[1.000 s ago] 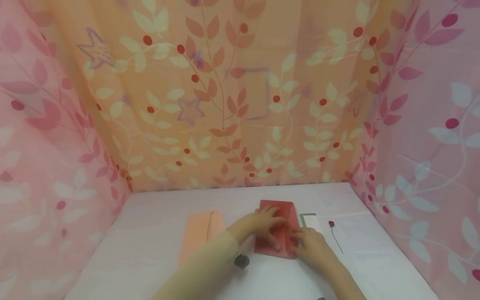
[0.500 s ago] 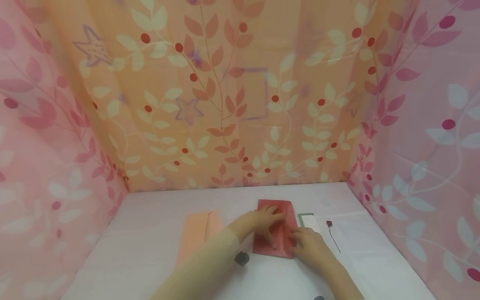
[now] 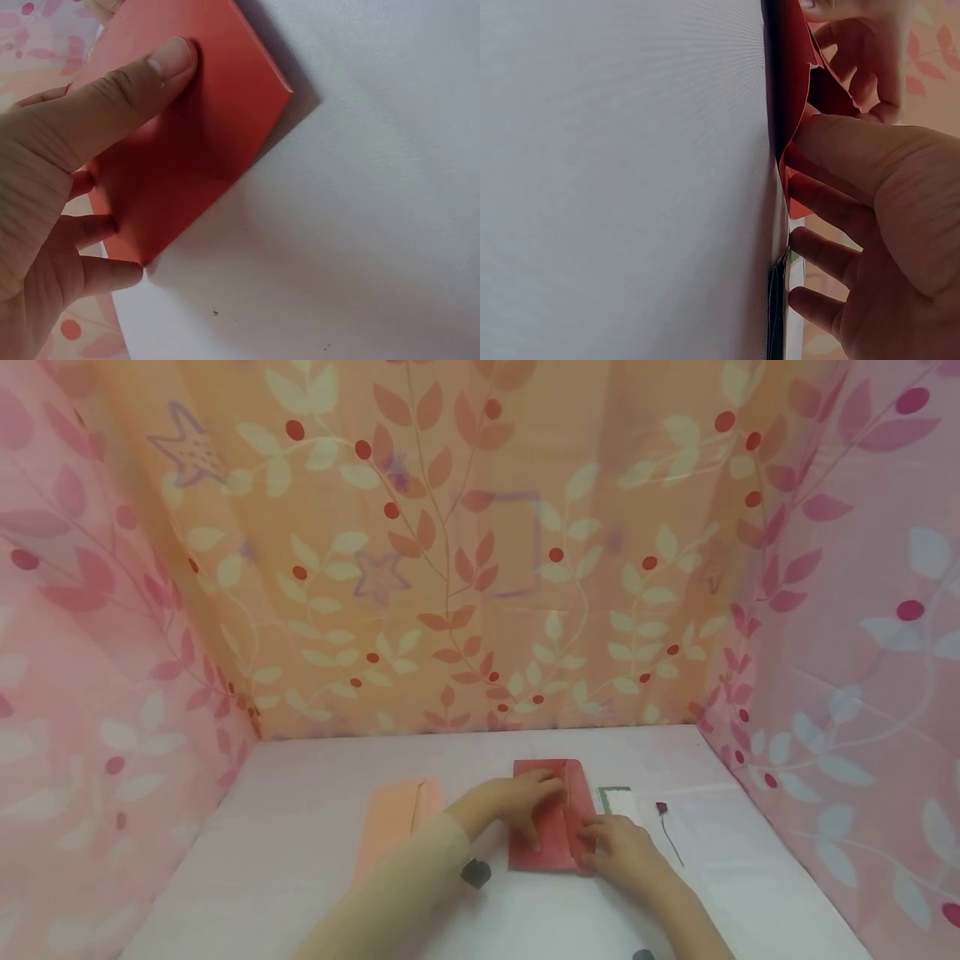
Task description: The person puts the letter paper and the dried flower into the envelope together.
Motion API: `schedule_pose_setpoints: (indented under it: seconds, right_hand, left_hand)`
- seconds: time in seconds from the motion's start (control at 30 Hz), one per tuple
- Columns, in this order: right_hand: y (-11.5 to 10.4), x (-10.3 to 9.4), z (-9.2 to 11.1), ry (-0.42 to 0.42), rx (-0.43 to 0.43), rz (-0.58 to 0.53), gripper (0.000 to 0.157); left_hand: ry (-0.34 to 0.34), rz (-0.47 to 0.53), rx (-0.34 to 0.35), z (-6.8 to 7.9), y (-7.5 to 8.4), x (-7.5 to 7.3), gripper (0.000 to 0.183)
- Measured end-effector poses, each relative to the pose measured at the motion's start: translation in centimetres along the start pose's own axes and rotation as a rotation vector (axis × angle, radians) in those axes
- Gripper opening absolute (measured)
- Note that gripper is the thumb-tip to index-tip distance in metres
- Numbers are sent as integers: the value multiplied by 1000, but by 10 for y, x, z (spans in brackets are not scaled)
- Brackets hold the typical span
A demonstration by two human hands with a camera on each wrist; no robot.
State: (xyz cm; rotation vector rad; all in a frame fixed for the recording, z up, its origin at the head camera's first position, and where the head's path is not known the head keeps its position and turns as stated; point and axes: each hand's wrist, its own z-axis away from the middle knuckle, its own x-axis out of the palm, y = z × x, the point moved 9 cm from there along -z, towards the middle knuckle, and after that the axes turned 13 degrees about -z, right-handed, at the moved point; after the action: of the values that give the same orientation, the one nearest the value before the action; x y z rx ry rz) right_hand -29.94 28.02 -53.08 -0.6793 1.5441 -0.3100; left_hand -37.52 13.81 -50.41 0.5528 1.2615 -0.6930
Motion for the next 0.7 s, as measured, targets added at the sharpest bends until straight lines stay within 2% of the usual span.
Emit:
schedule_pose_setpoints:
  seconds: [0.23,0.33,0.57,0.7]
  right_hand:
    - [-3,-4,1,-8,-15,-18,40]
    - [-1,-3,1,-14,-11,-22,39]
    - [2,-3,0,-7,-37,-67,39]
    - [0,-7,3,10,-52,-96,36]
  left_hand:
    - [61,30,31,2,-2,-1,91]
    - [76,58,36,4,-4,-1,93]
    - [75,58,27,1,-5,4,97]
    - [71,42,33,1,-3,2,98]
